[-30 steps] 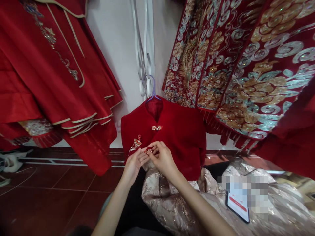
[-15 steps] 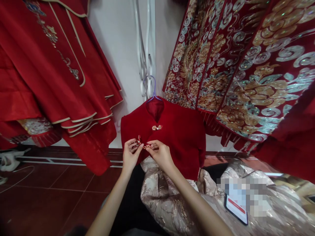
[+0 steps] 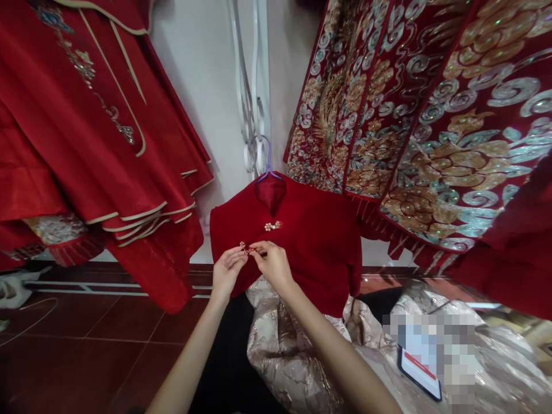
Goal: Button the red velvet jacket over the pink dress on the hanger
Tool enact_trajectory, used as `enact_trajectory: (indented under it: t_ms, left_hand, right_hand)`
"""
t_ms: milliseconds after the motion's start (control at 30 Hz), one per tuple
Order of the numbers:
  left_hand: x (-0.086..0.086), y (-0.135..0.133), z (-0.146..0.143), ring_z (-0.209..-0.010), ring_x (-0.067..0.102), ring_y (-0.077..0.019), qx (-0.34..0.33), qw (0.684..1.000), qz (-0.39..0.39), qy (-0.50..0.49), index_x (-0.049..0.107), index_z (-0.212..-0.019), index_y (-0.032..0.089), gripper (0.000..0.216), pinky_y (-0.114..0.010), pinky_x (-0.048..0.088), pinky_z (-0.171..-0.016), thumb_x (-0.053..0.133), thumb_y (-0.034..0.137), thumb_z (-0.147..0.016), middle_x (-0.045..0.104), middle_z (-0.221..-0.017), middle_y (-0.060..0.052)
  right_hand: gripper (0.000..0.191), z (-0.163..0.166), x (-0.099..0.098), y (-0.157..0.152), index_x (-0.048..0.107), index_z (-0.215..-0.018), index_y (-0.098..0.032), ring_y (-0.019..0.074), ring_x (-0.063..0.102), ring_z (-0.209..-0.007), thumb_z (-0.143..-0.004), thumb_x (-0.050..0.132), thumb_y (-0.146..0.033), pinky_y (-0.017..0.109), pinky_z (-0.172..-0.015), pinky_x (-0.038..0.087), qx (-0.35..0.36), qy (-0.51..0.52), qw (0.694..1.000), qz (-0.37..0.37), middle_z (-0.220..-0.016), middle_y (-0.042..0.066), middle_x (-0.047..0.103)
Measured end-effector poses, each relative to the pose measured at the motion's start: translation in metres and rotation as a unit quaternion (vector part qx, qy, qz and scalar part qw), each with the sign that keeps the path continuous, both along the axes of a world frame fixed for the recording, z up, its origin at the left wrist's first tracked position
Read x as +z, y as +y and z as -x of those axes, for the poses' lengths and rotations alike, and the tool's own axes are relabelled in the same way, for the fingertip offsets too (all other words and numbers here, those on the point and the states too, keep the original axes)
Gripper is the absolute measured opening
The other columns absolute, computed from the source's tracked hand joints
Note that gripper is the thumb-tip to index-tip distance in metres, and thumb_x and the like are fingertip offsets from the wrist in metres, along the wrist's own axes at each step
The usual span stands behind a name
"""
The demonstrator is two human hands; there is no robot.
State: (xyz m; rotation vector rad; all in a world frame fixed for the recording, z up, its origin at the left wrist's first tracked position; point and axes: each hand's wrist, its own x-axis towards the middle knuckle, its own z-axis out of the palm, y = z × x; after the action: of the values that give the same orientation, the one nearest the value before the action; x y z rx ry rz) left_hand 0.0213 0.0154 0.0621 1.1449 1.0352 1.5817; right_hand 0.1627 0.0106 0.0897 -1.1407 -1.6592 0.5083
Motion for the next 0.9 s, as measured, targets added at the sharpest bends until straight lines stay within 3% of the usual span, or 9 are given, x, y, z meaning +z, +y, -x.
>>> enact_trajectory:
  t_ms: [500,633,733,900]
  left_hand:
    - [0.002,0.003,0.0,-0.082,0.07,-0.0188,0.026,0.997,-0.022,0.065,0.071,-0.09,0.011,0.025,-0.035,0.055,-0.084,0.071,0.023,-0.068,0.074,-0.092,-0.011]
    - [0.007,0.002,0.004,-0.079,0.07,-0.0189,0.024,0.99,-0.042,0.131,0.072,-0.087,0.013,0.022,-0.033,0.056,-0.079,0.07,0.028,-0.071,0.074,-0.088,-0.009]
    - [0.01,0.001,0.008,-0.077,0.07,-0.0189,0.005,0.984,-0.052,0.168,0.073,-0.086,0.014,0.023,-0.031,0.056,-0.077,0.07,0.032,-0.073,0.074,-0.087,-0.008]
    - [0.009,0.004,0.009,-0.079,0.07,-0.0186,-0.046,0.99,-0.057,0.121,0.071,-0.087,0.014,0.024,-0.031,0.056,-0.08,0.069,0.034,-0.074,0.074,-0.087,-0.008]
  right_hand:
    - [0.018,0.009,0.005,0.001,0.068,-0.095,-0.017,0.0137,0.064,-0.075,-0.084,0.056,-0.024,0.023,-0.066,0.057,-0.017,0.013,1.0,-0.007,-0.088,0.006,0.065]
    - [0.018,0.008,0.004,0.003,0.069,-0.094,-0.017,0.0138,0.064,-0.074,-0.084,0.056,-0.025,0.023,-0.064,0.056,-0.033,0.014,0.999,-0.005,-0.087,0.006,0.065]
    - [0.017,0.005,0.004,0.003,0.068,-0.093,-0.018,0.0138,0.065,-0.074,-0.083,0.057,-0.025,0.024,-0.066,0.056,-0.022,0.011,1.0,0.004,-0.085,0.005,0.067]
    - [0.013,-0.001,0.005,0.006,0.068,-0.089,-0.02,0.0137,0.067,-0.075,-0.08,0.061,-0.027,0.027,-0.075,0.056,0.0,0.036,0.999,0.02,-0.082,0.001,0.071]
